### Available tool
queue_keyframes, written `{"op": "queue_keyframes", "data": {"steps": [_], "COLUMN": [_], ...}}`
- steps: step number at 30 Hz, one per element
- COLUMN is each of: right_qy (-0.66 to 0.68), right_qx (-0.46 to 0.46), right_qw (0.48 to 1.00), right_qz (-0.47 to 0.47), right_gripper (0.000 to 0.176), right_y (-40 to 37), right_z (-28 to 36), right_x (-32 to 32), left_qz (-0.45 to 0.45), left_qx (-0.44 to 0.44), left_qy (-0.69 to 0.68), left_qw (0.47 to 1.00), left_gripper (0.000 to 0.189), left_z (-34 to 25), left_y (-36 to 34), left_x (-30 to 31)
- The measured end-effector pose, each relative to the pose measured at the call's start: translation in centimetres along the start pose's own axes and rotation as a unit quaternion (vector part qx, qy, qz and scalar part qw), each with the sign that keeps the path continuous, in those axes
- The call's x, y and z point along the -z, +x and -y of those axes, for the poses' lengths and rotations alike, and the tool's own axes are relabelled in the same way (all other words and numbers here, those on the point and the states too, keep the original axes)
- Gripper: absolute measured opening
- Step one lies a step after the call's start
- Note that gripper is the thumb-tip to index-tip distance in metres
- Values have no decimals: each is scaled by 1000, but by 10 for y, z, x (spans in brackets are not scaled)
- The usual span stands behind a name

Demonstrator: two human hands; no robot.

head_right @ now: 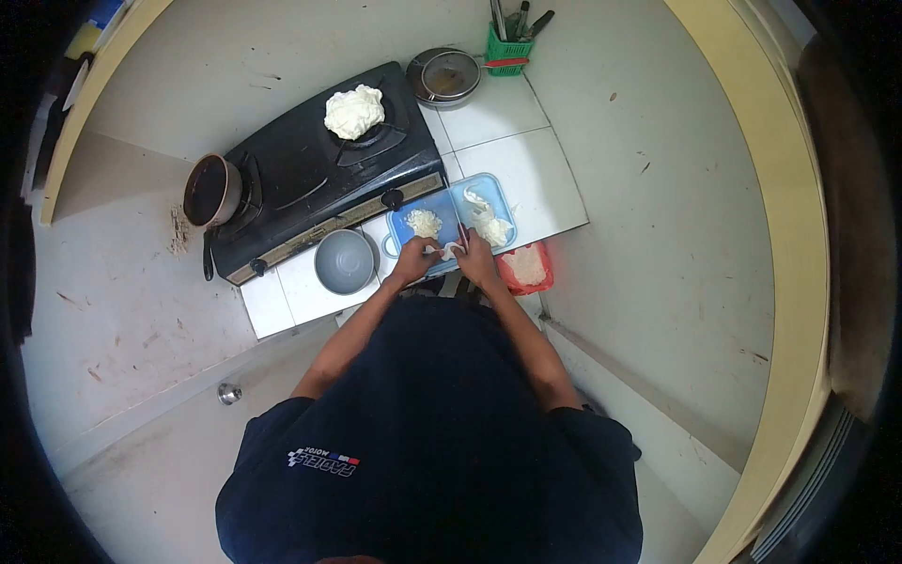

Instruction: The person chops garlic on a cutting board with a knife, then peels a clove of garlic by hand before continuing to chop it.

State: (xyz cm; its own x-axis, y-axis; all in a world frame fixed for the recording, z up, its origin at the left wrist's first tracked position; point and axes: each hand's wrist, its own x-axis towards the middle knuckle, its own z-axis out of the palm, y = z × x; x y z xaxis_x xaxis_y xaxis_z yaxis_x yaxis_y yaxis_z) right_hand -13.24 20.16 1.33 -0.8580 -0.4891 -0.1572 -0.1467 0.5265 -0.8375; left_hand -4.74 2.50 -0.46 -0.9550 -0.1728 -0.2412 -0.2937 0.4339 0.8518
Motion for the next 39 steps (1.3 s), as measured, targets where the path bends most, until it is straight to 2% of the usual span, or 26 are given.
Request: {"op": "queue_keyframes", "data": {"steps": [2, 5, 7, 8, 10, 11, 16, 26, 39], "right_qy": [-10, -10, -115, -115, -89, -89, -190, -214, -344], "right_qx": [8, 21, 145, 141, 69, 65, 36, 29, 98], "right_qw": [1000, 1000, 981, 981, 993, 993, 968, 961, 926], "right_qz": [-6, -5, -61, -62, 39, 38, 158, 173, 120], "right_gripper": [26, 24, 30, 30, 31, 31, 42, 43, 39], "right_y": [-1, -8, -14, -19, -30, -36, -64, -83, -83], "right_z": [-5, -3, -7, -9, -16, -19, -39, -47, -39], "right_x": [-3, 1, 5, 7, 12, 14, 19, 12, 3], "left_qz": [-67, -86, -99, -116, -120, -128, -141, -158, -167], "left_qx": [-62, -56, -42, -27, -10, 7, 38, 19, 3], "left_qy": [40, 73, 69, 65, 64, 62, 79, 79, 76], "left_qw": [995, 992, 992, 991, 991, 990, 986, 984, 983], "left_gripper": [14, 13, 13, 14, 14, 14, 17, 17, 17], "left_z": [5, 10, 2, -2, -6, -8, -8, 5, 3], "left_y": [-1, -1, -4, -6, -7, -7, -9, -8, -11], "left_x": [-8, -14, -13, -13, -13, -13, -18, -24, -23]}}
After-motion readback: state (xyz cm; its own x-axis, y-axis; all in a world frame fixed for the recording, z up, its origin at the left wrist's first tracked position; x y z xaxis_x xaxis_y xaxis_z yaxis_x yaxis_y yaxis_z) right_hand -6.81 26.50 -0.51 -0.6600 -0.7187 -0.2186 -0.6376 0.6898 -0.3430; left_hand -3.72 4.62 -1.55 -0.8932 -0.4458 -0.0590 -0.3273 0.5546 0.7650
